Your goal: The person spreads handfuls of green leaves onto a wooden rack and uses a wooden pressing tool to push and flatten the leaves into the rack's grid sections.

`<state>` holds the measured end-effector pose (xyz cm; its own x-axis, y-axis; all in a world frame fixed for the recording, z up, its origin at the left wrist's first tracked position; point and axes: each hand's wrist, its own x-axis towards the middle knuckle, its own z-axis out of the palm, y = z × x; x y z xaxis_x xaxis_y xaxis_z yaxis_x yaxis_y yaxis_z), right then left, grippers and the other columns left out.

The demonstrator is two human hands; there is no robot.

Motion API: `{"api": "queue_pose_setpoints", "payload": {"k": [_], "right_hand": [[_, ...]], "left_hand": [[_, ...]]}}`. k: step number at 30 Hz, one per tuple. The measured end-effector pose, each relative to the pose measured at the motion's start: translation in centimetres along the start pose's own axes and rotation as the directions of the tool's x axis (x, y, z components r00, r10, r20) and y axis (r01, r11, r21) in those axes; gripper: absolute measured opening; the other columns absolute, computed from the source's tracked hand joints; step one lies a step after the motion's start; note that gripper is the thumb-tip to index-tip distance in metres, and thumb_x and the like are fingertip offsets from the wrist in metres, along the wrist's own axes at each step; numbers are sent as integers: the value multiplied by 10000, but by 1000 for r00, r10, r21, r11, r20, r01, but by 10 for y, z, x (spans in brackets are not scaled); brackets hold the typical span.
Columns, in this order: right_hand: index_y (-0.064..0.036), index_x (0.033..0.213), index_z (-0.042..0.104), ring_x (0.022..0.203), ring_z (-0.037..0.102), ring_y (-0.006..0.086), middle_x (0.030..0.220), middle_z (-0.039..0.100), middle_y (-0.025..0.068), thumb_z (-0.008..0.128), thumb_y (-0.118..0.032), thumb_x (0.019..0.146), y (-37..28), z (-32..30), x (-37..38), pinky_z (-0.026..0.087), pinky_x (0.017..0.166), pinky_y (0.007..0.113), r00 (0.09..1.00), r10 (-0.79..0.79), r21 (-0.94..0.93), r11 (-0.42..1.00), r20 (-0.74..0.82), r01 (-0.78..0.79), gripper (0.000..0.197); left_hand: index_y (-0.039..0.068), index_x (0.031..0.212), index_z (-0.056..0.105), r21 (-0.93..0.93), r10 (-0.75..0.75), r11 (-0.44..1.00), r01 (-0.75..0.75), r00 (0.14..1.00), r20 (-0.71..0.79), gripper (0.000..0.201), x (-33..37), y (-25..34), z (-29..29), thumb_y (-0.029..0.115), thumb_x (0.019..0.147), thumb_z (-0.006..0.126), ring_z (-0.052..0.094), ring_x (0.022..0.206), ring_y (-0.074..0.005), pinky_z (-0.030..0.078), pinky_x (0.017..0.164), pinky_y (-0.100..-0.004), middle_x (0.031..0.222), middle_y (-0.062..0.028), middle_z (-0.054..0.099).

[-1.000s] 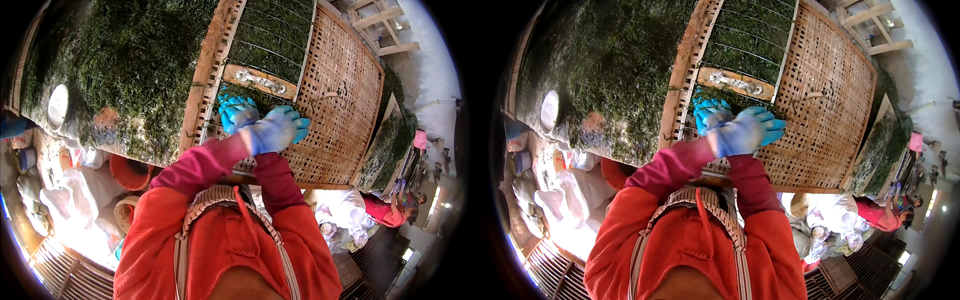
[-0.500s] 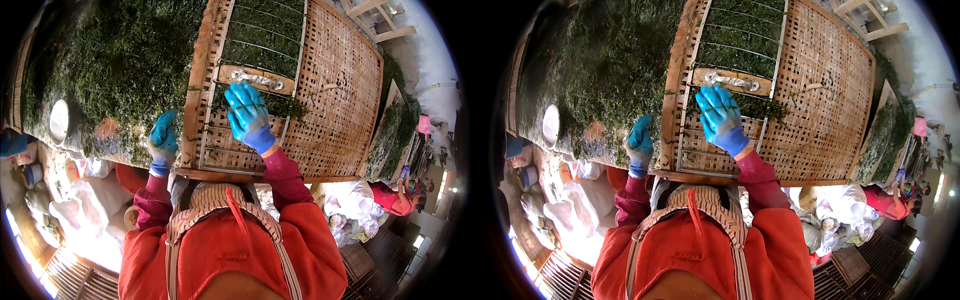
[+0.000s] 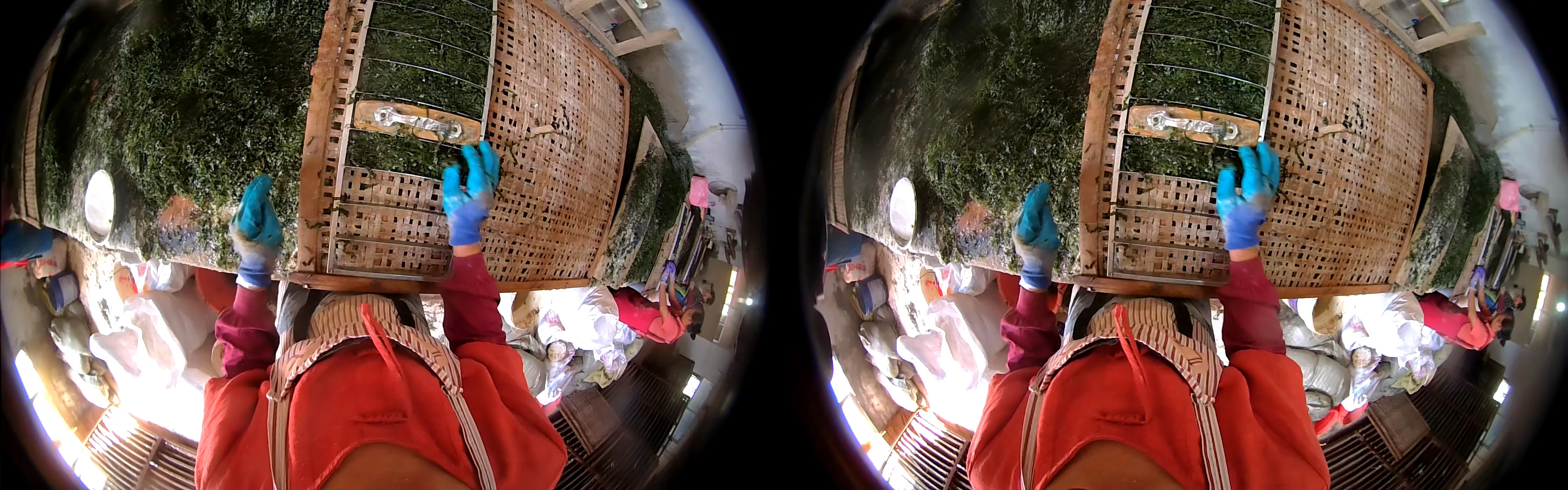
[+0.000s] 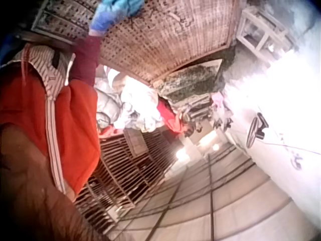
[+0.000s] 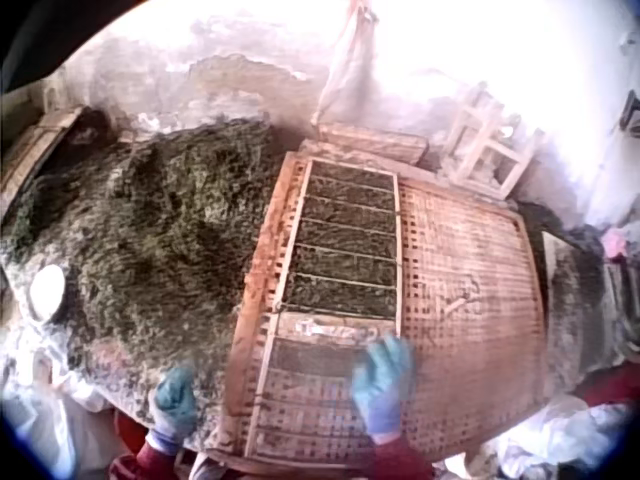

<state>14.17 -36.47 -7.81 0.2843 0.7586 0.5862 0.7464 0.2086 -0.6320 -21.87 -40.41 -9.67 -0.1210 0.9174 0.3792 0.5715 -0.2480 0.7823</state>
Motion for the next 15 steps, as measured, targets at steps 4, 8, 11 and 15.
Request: {"api": "queue_pose_setpoints", "payload": {"k": [4, 8, 11, 15], "right_hand": [[-67, 1282, 703, 1348, 530, 294, 1416, 584, 129, 712, -167, 889, -1, -7, -11, 399, 1172, 470, 917, -319, -234, 898, 239, 373, 406], [-115, 1338, 692, 1551, 301, 246, 1620, 456, 30, 678, -309, 952, 7, -23, -16, 129, 1301, 554, 767, -292, -306, 791, 571, 530, 432], [-164, 1327, 706, 1543, 319, 276, 1575, 508, 27, 693, -291, 923, 31, -61, -5, 114, 1281, 633, 737, -241, -377, 736, 631, 563, 424], [-165, 1329, 702, 1544, 319, 290, 1567, 517, 24, 699, -256, 901, 50, -55, -7, 102, 1279, 642, 745, -254, -324, 781, 617, 534, 438]], "left_hand": [[42, 1379, 630, 20, 399, 915, -403, 910, 113, 509, 36, 31, 56, -29, 877, 680, 696, 1195, -288, 586, 997, -380, 1312, -158, 703], [119, 1469, 557, 234, 417, 767, -597, 742, 525, 554, 40, 84, 119, 391, 990, 617, 445, 1446, -334, 287, 1242, -470, 1534, -137, 514], [141, 1454, 570, 207, 389, 792, -574, 736, 554, 534, 38, 74, 132, 374, 978, 633, 449, 1442, -342, 313, 1226, -490, 1534, -126, 513], [112, 1450, 566, 203, 384, 786, -585, 718, 581, 537, 44, 81, 136, 337, 968, 641, 470, 1420, -368, 327, 1215, -501, 1510, -147, 529]]}}
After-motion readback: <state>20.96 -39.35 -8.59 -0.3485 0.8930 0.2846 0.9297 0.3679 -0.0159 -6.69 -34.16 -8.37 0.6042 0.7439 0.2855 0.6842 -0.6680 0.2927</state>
